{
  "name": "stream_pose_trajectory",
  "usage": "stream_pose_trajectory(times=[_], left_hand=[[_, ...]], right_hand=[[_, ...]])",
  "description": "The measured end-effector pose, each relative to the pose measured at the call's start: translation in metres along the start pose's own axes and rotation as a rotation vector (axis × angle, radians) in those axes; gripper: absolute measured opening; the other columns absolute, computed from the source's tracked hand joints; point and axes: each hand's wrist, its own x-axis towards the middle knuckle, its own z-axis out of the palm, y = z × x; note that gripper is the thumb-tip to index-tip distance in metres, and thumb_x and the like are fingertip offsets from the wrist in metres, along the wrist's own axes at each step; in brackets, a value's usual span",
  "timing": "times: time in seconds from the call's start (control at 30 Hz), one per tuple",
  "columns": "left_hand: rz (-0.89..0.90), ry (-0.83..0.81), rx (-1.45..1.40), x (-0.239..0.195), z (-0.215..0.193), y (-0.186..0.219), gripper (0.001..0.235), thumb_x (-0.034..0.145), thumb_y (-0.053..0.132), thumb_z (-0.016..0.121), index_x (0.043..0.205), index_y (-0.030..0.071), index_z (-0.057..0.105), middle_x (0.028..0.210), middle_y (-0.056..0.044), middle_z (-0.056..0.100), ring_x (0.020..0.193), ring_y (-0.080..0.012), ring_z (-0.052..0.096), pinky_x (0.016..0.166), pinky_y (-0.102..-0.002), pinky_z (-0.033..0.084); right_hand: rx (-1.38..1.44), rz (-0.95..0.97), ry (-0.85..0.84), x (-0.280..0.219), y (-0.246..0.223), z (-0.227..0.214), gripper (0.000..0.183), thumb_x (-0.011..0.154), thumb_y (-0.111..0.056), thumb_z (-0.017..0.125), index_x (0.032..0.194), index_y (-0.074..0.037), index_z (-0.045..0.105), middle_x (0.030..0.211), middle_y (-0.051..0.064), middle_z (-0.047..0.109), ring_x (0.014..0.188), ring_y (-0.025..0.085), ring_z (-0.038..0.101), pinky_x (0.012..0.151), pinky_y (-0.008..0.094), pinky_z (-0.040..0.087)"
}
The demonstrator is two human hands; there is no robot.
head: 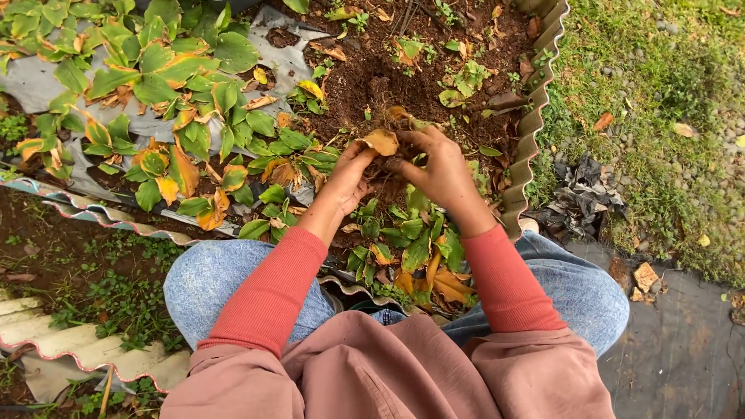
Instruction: The person sits beside a raised garden bed and pulls weeds and dry fallen leaves out of the soil by hand. They also tear out pieces of torn black plastic mulch from the bed and gather the removed debris into a pile at the edge of the bed.
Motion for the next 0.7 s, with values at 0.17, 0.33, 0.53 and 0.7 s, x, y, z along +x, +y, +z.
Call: stream_pose_trajectory(times=[0.17,0.33,0.53,0.7], left_hand=[[0.048,0.055,0.075,0.016,-0.015,-0.011,0.064,0.091,0.018,0.068,0.145,0.005,0.034,0.125,-0.020,0.066,0.100,-0.0232,0.074,0.080,-0.040,0.065],[0.017,0.029,0.092,0.017,-0.014,-0.008,0.099,0.092,0.022,0.077,0.157,-0.007,0.009,0.149,-0.031,0.044,0.119,-0.0279,0.062,0.082,-0.034,0.060],[0.046,0.000,0.064,0.012,-0.006,-0.001,0.100,0.088,0.020,0.076,0.154,-0.010,0.007,0.152,-0.029,0.037,0.135,-0.0274,0.052,0.090,-0.037,0.063],[0.097,-0.052,0.058,0.024,-0.030,-0.024,0.068,0.097,0.025,0.073,0.147,-0.005,0.038,0.146,-0.025,0.054,0.126,-0.0222,0.060,0.087,-0.028,0.059]], right_hand=[[0.250,0.166,-0.022,-0.003,0.043,0.023,0.022,0.089,-0.007,0.078,0.109,0.000,0.070,0.102,0.008,0.070,0.088,0.015,0.072,0.077,0.029,0.060],[0.850,0.463,0.105,-0.003,0.078,0.029,0.009,0.098,0.000,0.068,0.107,-0.004,0.067,0.095,0.005,0.072,0.078,0.010,0.065,0.072,0.027,0.061],[1.483,0.493,0.335,-0.005,0.076,0.032,0.011,0.101,-0.003,0.068,0.111,-0.002,0.064,0.095,0.007,0.071,0.077,0.013,0.065,0.066,0.024,0.055],[1.216,0.402,0.485,0.006,0.095,-0.010,0.011,0.103,-0.009,0.068,0.112,-0.002,0.066,0.097,0.008,0.072,0.077,0.013,0.065,0.069,0.025,0.056]])
